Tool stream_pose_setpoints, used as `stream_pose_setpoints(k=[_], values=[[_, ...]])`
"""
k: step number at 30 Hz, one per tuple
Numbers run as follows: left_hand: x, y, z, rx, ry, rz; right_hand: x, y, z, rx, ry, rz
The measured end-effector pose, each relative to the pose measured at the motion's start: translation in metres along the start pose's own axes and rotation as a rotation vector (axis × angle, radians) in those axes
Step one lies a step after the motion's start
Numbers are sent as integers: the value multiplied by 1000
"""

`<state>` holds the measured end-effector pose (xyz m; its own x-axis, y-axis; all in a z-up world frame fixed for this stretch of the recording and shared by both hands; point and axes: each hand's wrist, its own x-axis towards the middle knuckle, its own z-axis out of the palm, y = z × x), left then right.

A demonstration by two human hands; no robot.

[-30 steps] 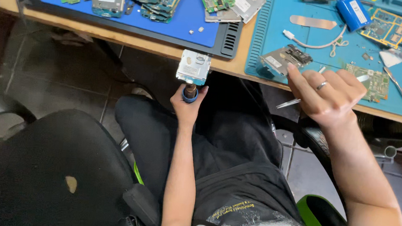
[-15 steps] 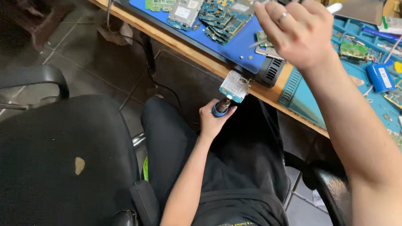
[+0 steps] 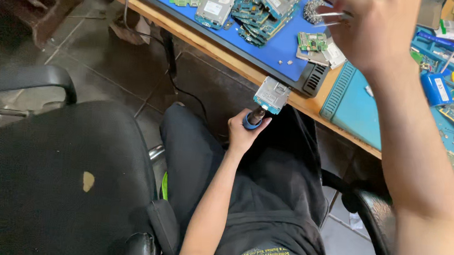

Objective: The person uses a hot air gun and tweezers to remove a component from a small circuit board, then places the removed component on the workbench. They continue to apply heat to the board and use tweezers to adjust or remove additional small parts.

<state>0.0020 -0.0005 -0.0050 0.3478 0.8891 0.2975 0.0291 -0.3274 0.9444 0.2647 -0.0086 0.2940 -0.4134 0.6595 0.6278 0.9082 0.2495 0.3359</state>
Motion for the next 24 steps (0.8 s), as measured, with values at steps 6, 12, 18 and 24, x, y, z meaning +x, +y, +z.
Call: stream_pose_setpoints(k=[6,12,18,24], values=[[1,2,-3,32,-9,-24,-36,-106,-95,637,-237,791],[-1,-22,7,-105,79,-43,-131,-203,-70,1028,-249,1174],[4,0,1,-137,79,17,-206,-267,-24,1224,-550,1318],[2,-1,2,-154,79,32,-208,-261,-5,1200,-851,1280]])
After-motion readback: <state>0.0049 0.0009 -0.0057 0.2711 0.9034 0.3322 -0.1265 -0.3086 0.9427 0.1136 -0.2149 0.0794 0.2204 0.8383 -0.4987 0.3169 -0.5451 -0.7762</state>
